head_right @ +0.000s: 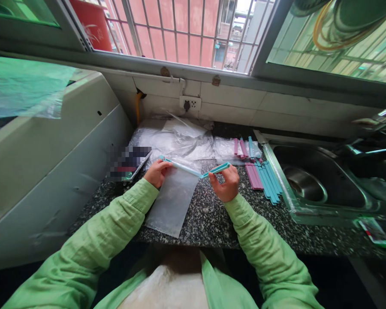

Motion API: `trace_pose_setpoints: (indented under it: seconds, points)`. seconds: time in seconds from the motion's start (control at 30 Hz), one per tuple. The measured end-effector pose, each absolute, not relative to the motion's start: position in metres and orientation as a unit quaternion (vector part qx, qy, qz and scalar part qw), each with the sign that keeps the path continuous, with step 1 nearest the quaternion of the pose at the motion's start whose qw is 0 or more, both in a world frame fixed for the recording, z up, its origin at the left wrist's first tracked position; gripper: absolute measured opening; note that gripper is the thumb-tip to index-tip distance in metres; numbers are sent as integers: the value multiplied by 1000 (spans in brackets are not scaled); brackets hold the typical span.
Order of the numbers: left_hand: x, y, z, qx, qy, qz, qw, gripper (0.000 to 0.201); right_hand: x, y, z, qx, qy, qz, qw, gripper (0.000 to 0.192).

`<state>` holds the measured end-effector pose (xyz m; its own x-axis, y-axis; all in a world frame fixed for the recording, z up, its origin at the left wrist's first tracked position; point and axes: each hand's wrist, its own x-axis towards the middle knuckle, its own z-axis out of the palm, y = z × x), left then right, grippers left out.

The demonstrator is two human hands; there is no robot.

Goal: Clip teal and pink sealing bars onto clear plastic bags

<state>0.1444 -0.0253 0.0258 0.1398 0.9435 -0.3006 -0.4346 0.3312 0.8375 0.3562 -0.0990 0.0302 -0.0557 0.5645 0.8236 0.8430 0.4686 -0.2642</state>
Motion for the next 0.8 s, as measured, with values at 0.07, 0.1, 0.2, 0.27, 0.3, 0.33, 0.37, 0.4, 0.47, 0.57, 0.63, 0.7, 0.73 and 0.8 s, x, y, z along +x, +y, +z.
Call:
trace_pose_setpoints:
  seconds: [0.07,0.1,0.2,0.27,0.3,0.33,0.37,0.4,0.47,0.57,0.63,0.7,0.73,0.8]
  points:
    - [144,-25,26,288,430,505,691,15,357,-98,31,-493,-710,-140,484,9]
    - [144,-24,26,285,430,509,689,15,358,-98,31,-492,-709,-136,486,8]
    - [144,-24,27,281,432,510,689,14,359,-97,30,-489,-706,-124,497,6]
    - [144,-24,28,276,435,511,688,13,360,-96,29,-483,-705,-116,506,5]
    - [144,-24,29,272,435,514,688,13,361,-96,29,-480,-704,-114,511,5]
    - [143,-24,30,268,435,517,687,13,361,-95,28,-477,-704,-112,514,4]
    - [143,-24,31,265,433,521,686,13,361,-95,28,-474,-705,-110,516,3]
    - [143,-24,31,261,431,526,685,14,362,-95,28,-471,-706,-108,518,3]
    - [143,-23,31,253,428,535,683,14,363,-94,29,-465,-708,-101,522,3]
    - [141,-22,30,242,418,545,685,15,364,-93,29,-459,-708,-94,529,3]
    - [140,-22,29,237,409,549,689,15,364,-92,29,-458,-705,-88,535,2]
    - [140,-23,30,231,405,550,692,15,365,-92,29,-458,-702,-80,539,2]
    - [140,-23,30,229,407,549,693,15,365,-92,28,-458,-701,-76,541,2]
    - [140,-24,32,226,414,546,692,14,366,-91,28,-460,-699,-67,543,3]
